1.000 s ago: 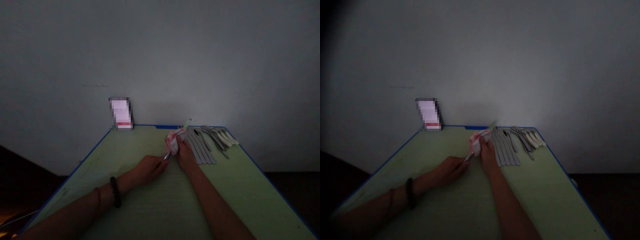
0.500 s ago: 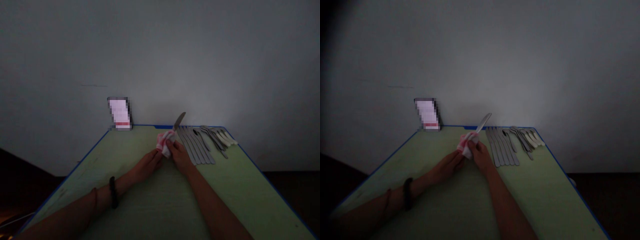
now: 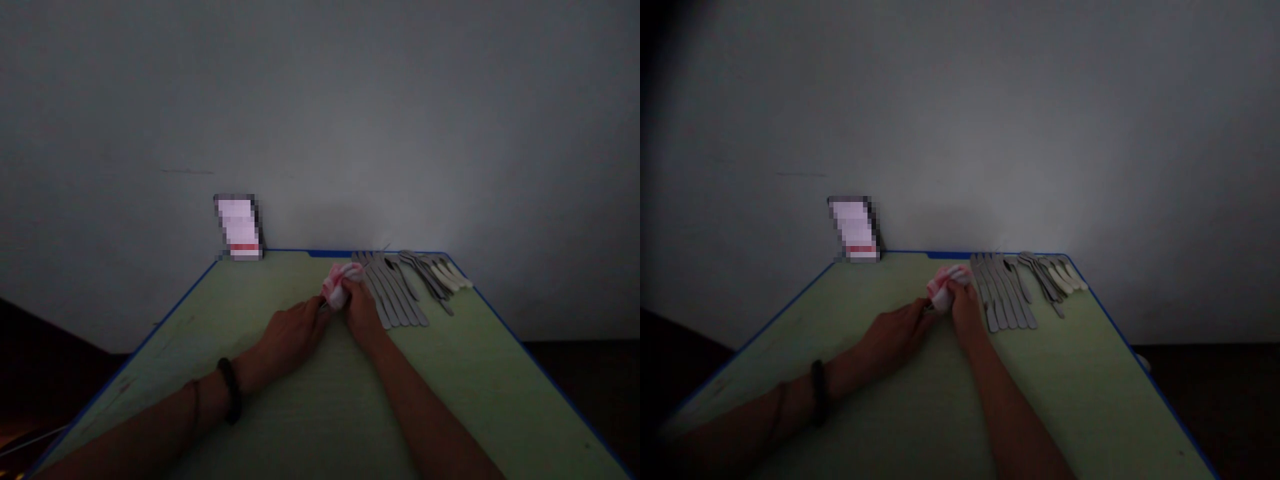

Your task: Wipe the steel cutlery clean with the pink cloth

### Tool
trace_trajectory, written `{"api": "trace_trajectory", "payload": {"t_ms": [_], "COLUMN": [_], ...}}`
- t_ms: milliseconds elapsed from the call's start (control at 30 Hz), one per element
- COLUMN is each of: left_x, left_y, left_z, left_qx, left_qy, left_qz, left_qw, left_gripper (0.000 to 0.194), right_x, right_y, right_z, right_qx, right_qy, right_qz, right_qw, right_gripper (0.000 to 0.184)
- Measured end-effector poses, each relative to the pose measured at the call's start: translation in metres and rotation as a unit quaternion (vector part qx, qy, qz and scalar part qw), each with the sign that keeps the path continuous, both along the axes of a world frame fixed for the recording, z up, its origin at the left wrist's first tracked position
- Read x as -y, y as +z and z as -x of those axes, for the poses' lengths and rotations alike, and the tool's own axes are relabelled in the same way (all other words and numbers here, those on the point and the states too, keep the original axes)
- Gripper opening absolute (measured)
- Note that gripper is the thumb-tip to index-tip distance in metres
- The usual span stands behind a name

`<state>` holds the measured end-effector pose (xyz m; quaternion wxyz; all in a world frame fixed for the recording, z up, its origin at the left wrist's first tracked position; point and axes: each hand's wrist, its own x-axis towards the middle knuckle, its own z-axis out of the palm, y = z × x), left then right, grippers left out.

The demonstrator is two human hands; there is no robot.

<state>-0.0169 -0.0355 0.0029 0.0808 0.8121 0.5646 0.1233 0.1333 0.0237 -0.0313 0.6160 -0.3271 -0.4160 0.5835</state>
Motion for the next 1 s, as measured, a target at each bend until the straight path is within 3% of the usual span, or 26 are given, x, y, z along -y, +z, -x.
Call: {"api": "trace_trajectory", "payload": {"t_ms": [100,233,367,533,700,867,1000], "left_x": [-0.002,-0.005,-0.008,-0.013,-0.013,-0.012,-0.008], "left_y": [0.002,0.002,0.001,0.0,0.0,0.002,0.005], "left_z": [0.003,0.008,0.013,0.013,0.01,0.01,0.008], "left_qx": [0.053,0.061,0.109,0.156,0.172,0.171,0.142], "left_qy": [-0.021,-0.075,-0.123,-0.111,-0.069,-0.083,-0.081], "left_qz": [0.015,0.039,0.076,0.088,0.097,0.078,0.081], "left_qw": [0.998,0.995,0.983,0.978,0.978,0.979,0.983], "left_gripper": [0.036,0.034,0.036,0.031,0.032,0.034,0.037], "right_x": [-0.004,-0.011,-0.008,0.007,0.02,0.021,0.014], "right_y": [0.0,0.002,0.008,0.016,0.023,0.025,0.015], "right_z": [0.004,0.003,0.002,0.007,0.004,-0.002,0.0], "right_qx": [-0.077,-0.217,-0.269,-0.108,0.055,0.08,0.077], "right_qy": [-0.049,-0.042,-0.058,0.028,0.064,0.048,0.033], "right_qz": [0.033,0.099,0.13,0.069,0.018,0.016,0.027], "right_qw": [0.995,0.97,0.953,0.991,0.996,0.995,0.996], "right_gripper": [0.011,0.007,0.006,0.014,0.017,0.015,0.02]}}
